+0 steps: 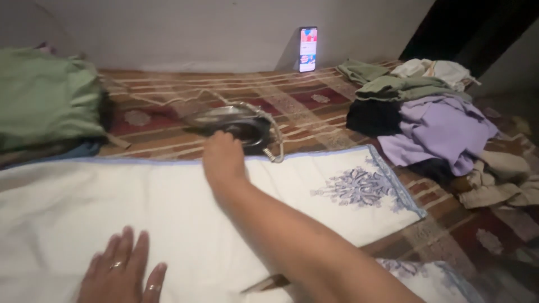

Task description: Iron and fold pieces of clothing on a bed.

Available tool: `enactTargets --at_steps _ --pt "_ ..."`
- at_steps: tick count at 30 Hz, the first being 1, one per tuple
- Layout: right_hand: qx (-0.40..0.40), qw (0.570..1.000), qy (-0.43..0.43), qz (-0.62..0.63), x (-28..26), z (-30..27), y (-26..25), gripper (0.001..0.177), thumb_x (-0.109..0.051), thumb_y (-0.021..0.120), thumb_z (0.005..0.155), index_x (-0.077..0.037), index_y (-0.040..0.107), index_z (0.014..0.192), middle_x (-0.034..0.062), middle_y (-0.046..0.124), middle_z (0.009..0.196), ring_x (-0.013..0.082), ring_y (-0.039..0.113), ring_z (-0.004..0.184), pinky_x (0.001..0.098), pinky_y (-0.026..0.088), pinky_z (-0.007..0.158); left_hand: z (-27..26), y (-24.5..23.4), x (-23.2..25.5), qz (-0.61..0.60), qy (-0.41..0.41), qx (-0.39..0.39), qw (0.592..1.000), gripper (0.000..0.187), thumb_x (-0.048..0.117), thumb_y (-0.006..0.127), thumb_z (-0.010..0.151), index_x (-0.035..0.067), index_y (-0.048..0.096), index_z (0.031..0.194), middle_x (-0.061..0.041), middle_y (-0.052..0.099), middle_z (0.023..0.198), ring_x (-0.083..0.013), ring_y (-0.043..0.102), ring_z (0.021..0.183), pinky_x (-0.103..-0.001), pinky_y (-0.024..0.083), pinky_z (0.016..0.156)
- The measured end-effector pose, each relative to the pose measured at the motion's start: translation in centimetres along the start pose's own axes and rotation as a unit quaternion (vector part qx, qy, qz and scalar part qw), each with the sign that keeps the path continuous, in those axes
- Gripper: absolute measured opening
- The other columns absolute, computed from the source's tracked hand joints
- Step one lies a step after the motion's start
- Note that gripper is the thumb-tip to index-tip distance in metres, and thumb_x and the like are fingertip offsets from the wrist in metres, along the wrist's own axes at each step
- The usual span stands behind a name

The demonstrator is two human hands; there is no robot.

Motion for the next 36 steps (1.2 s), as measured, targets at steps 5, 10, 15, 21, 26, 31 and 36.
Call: enactTargets --at_steps 5,10,15,21,26,31,36 --pt "0.042 0.948 -0.086 0.302 -10.5 -10.4 -12.6 0.013 -0.012 0.065 0.084 -0.007 0.066 0.096 0.0141 0.066 0.096 0.0353 0.063 0.096 0.0491 0.049 0.08 0.9 -7.0 -0.7 -0.202 0.009 -0.067 0.977 0.053 0.029 0.063 0.084 0.008 0.062 0.133 -0.02 0.058 0.142 -0.0382 0.051 0.135 -0.048 0.042 0.111" --pt "-0.075 0.871 -0.076 0.48 -17.8 -19.0 -16.7 0.022 -0.012 0.064 0.087 -0.006 0.061 0.108 0.0142 0.067 0.1 0.0362 0.064 0.098 0.0467 0.052 0.081 -2.4 -9.6 -5.1 -0.198 -0.021 -0.128 0.972 0.043 0.01 0.069 0.078 0.01 0.068 0.121 -0.011 0.061 0.141 -0.0338 0.05 0.138 -0.041 0.041 0.115" --pt "-0.192 0.872 -0.168 0.418 -22.6 -22.0 -19.4 0.055 -0.027 0.077 0.074 -0.004 0.052 0.117 0.0161 0.063 0.107 0.0356 0.062 0.102 0.0477 0.051 0.083 -6.3 -15.3 -7.2 -0.223 -0.089 -0.091 0.967 0.059 -0.001 0.07 0.071 0.014 0.066 0.128 -0.013 0.057 0.145 -0.0346 0.052 0.134 -0.042 0.045 0.107" --pt "-0.146 0.88 -0.223 0.393 -25.2 -23.7 -20.9 0.069 -0.032 0.083 0.064 -0.003 0.051 0.118 0.0199 0.062 0.105 0.0385 0.062 0.095 0.0485 0.051 0.077 -9.9 -16.1 -10.6 -0.292 -0.087 -0.1 0.947 0.068 0.008 0.077 0.067 0.017 0.064 0.133 -0.013 0.056 0.148 -0.0337 0.055 0.132 -0.04 0.047 0.107" --pt "-0.229 0.897 -0.193 0.326 -24.8 -21.9 -19.3 0.029 -0.024 0.071 0.081 -0.007 0.066 0.104 0.0161 0.071 0.094 0.0353 0.069 0.088 0.0484 0.054 0.078 -10.4 -16.6 -11.7 -0.315 0.0 -0.1 0.944 0.087 0.025 0.089 0.062 0.013 0.057 0.142 -0.017 0.058 0.144 -0.0381 0.05 0.136 -0.05 0.034 0.108" --pt "-0.33 0.858 -0.021 0.392 -21.7 -16.9 -17.9 0.019 -0.021 0.062 0.09 -0.017 0.074 0.105 0.0131 0.076 0.092 0.0298 0.073 0.081 0.0429 0.056 0.079 -8.6 -17.1 -14.3 -0.307 -0.176 -0.218 0.909 0.084 0.036 0.091 0.061 0.027 0.061 0.139 -0.006 0.071 0.13 -0.0277 0.067 0.121 -0.042 0.05 0.107" --pt "-0.223 0.879 0.004 0.421 -16.7 -12.1 -18.3 0.022 -0.035 0.07 0.089 -0.018 0.077 0.103 0.0125 0.077 0.087 0.0261 0.072 0.078 0.041 0.055 0.074 -5.3 -19.1 -19.2 0.085 -0.254 -0.136 0.954 0.028 0.019 0.074 0.082 0.035 0.081 0.104 -0.001 0.077 0.105 -0.0263 0.068 0.11 -0.052 0.045 0.1"
Point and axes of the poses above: each hand's wrist, its own z-axis towards the middle knuckle, its own y-axis out of the palm, x = y × z, the point moved 5 cm from there along z, towards the middle knuckle
